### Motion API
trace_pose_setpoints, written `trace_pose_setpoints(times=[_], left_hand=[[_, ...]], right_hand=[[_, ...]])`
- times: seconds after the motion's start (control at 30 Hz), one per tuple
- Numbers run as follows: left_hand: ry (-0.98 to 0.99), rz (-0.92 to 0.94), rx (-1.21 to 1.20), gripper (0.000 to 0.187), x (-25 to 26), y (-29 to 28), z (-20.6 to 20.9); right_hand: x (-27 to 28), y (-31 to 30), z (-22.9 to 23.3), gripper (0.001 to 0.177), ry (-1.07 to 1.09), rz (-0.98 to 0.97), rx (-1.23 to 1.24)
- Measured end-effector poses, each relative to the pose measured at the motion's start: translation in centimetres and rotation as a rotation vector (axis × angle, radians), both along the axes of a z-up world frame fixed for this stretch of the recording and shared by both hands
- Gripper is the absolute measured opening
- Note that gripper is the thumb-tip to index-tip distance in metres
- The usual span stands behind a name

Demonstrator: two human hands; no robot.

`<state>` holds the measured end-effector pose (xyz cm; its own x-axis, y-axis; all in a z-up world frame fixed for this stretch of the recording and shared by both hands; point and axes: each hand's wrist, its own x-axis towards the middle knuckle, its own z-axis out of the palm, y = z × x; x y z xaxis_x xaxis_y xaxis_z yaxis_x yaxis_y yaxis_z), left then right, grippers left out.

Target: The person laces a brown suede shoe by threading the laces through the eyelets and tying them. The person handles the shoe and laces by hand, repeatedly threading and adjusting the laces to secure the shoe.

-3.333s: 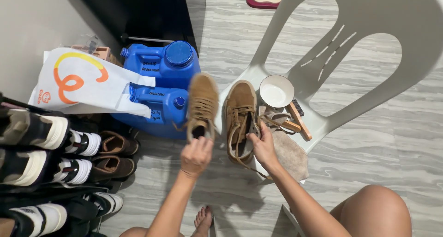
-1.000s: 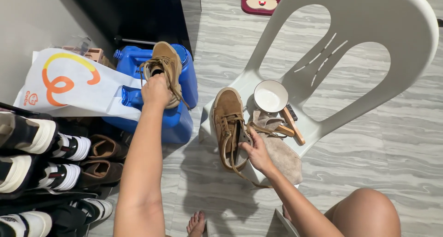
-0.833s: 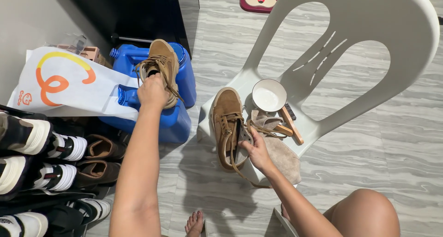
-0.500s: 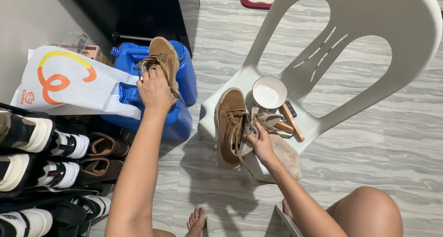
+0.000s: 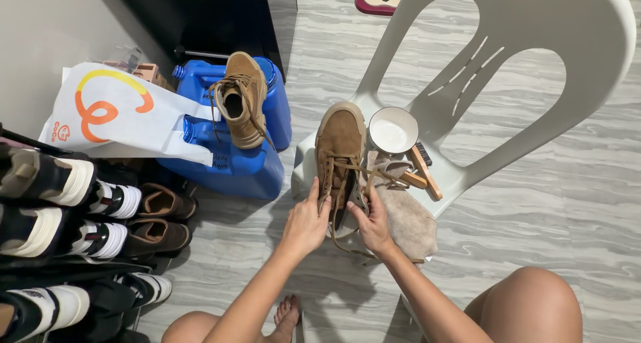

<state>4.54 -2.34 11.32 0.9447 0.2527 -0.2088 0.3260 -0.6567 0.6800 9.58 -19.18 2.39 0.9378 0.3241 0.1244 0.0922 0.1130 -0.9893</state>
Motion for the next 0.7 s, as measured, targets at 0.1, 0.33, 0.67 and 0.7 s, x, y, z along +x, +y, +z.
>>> trace_pose_setpoints(times=[0.1,0.33,0.67,0.7], left_hand=[[-0.191,0.079,-0.046,0.057,-1.1,-0.5,-1.3],[-0.129,0.217,-0.049,0.052,-1.4,-0.3,-2.6],[0.004,0.192,0.066,0.045,-2.0,1.0,-2.8],[0.047,0.178,0.071,0.047,-1.9,1.0,-2.4]], right_hand=[[0.1,-0.2,0.1,0.05,-0.05,-0.008,-0.002],[1.3,-1.6,-1.5,0.013,0.131,0.078,0.316],[5.7,0.3,-0.5,0.029,0.222,0.083,-0.161],[5.5,0.6,-0.4,0.029,0.203,0.095,-0.22]])
